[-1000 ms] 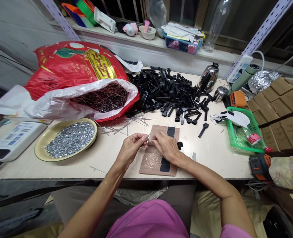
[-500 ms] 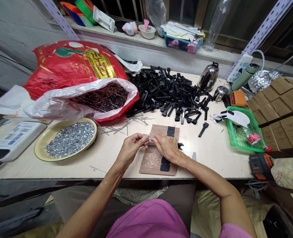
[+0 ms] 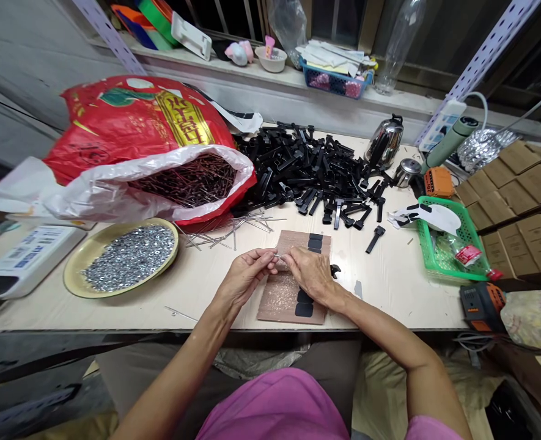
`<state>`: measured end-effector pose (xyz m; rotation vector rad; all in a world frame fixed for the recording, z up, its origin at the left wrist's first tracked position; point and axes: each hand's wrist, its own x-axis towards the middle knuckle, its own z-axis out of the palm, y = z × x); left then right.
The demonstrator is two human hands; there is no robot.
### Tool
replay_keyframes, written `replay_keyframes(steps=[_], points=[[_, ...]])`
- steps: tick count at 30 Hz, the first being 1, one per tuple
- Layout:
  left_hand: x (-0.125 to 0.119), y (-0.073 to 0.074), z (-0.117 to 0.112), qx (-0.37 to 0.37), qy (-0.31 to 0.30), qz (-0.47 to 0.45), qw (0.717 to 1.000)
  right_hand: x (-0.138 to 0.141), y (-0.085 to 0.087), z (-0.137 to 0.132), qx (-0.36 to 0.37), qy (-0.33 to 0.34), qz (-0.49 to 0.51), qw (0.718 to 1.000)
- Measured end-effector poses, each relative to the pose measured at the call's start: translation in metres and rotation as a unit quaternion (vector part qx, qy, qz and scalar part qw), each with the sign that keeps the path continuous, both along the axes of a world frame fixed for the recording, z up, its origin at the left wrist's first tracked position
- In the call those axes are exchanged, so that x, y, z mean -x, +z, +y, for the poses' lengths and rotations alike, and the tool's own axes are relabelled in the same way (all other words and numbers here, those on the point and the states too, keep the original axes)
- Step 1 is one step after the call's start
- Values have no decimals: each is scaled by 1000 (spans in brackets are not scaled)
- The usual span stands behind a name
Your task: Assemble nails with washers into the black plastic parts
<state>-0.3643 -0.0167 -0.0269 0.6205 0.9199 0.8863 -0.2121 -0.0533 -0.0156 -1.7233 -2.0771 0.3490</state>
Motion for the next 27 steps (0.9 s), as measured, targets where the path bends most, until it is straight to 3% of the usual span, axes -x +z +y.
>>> replay_keyframes(steps=[6,11,17,22,24,27], points=[[-3,0,-3,-82,38,59,994,1,-5,0,-36,5,22,999],[-5,-1,-6,-112,58,99,987,2,-2,-2,-79,8,-62,995],[-7,-2,-6,-141,62,126,980,5,-2,-3,-49,-10,-64,997],[-5,-3,-5,-157,65,159,973,5,-3,-2,-66,-1,-71,995],[-5,-5,-5,-166,67,167,970,5,-4,0,-41,-9,-40,998],[-5,-7,-5,-180,70,174,966,5,-7,6,73,-13,71,995]])
